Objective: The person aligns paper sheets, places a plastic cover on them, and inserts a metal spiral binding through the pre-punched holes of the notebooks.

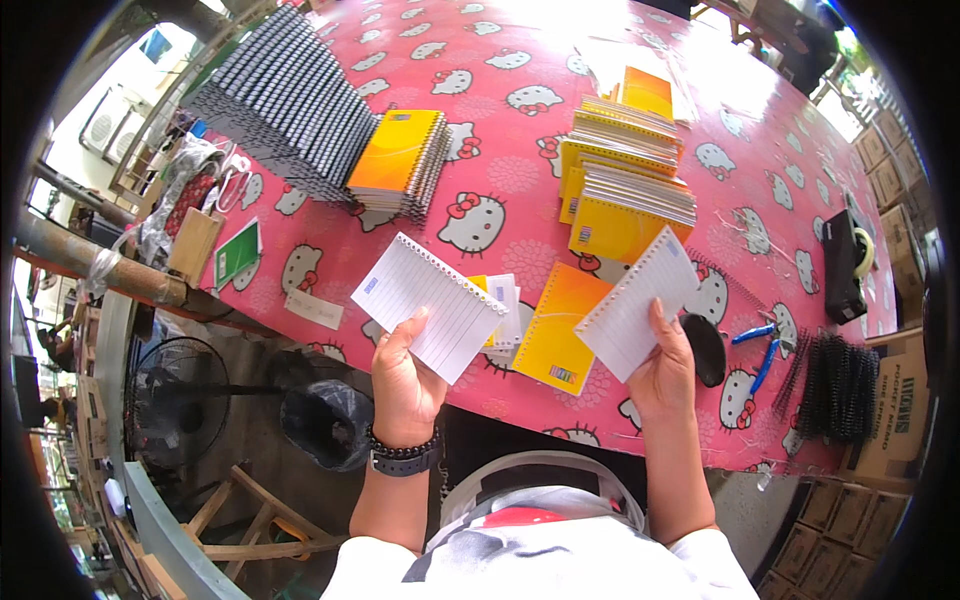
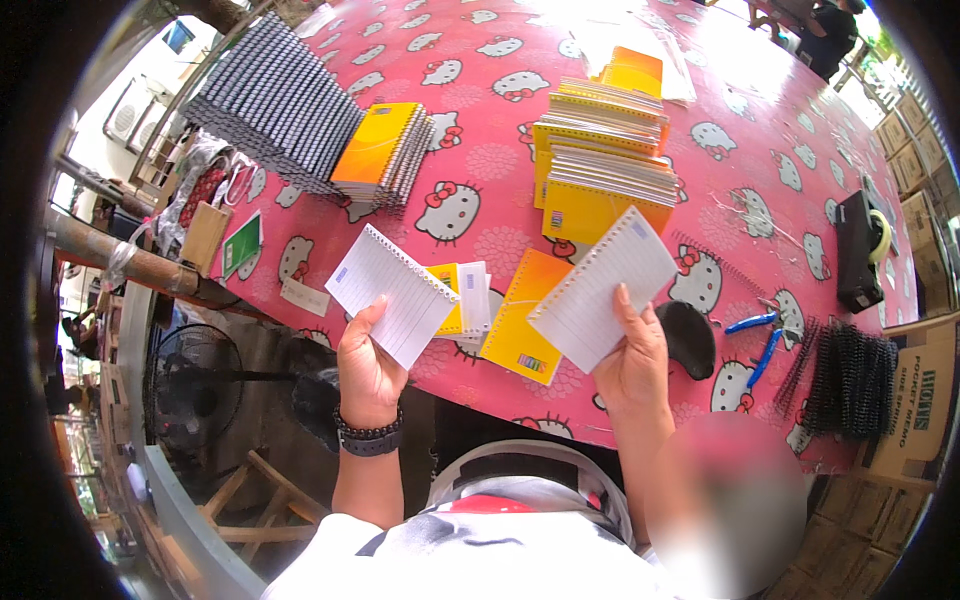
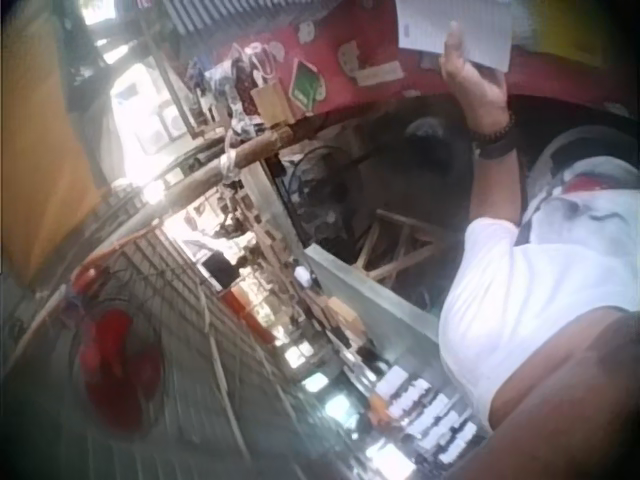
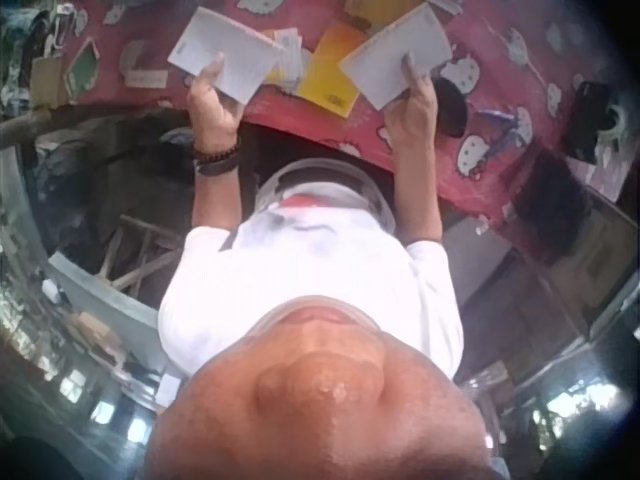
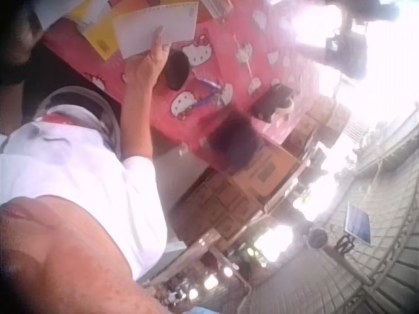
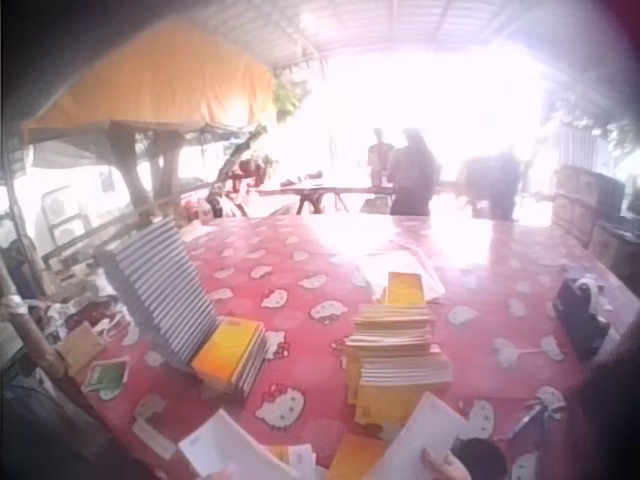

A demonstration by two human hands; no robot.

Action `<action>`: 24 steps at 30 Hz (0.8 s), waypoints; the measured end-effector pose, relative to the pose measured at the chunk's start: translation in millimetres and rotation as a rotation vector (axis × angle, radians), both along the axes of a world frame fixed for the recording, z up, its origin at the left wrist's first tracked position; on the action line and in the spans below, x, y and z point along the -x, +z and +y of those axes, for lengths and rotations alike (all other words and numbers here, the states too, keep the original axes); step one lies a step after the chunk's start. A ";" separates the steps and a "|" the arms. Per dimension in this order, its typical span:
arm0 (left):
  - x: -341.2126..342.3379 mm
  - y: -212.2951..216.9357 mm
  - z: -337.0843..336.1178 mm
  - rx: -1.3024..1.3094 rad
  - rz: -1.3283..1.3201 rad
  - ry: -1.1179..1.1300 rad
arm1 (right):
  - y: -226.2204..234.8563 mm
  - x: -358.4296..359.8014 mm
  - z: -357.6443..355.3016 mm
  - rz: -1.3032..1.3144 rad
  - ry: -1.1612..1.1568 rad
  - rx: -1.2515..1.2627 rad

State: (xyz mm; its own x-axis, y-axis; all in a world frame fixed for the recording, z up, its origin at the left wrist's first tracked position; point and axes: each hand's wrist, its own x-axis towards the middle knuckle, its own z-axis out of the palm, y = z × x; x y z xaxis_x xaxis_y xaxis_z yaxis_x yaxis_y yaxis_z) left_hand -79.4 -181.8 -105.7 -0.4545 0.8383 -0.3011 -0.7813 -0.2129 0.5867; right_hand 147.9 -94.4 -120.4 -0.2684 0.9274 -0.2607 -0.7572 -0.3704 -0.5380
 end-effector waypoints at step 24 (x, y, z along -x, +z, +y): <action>253.3 -53.1 -0.5 0.981 2.209 0.400 | 4.1 -10.4 -6.7 -0.051 -0.035 -0.028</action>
State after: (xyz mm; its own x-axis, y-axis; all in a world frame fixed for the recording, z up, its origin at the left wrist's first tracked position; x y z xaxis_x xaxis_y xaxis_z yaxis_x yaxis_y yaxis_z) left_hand -332.7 -182.3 -158.7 -0.5405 0.6485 0.5361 0.8076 0.5785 0.1144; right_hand 158.3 -101.1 -116.3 -0.2230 0.9430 -0.2471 -0.7403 -0.3288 -0.5864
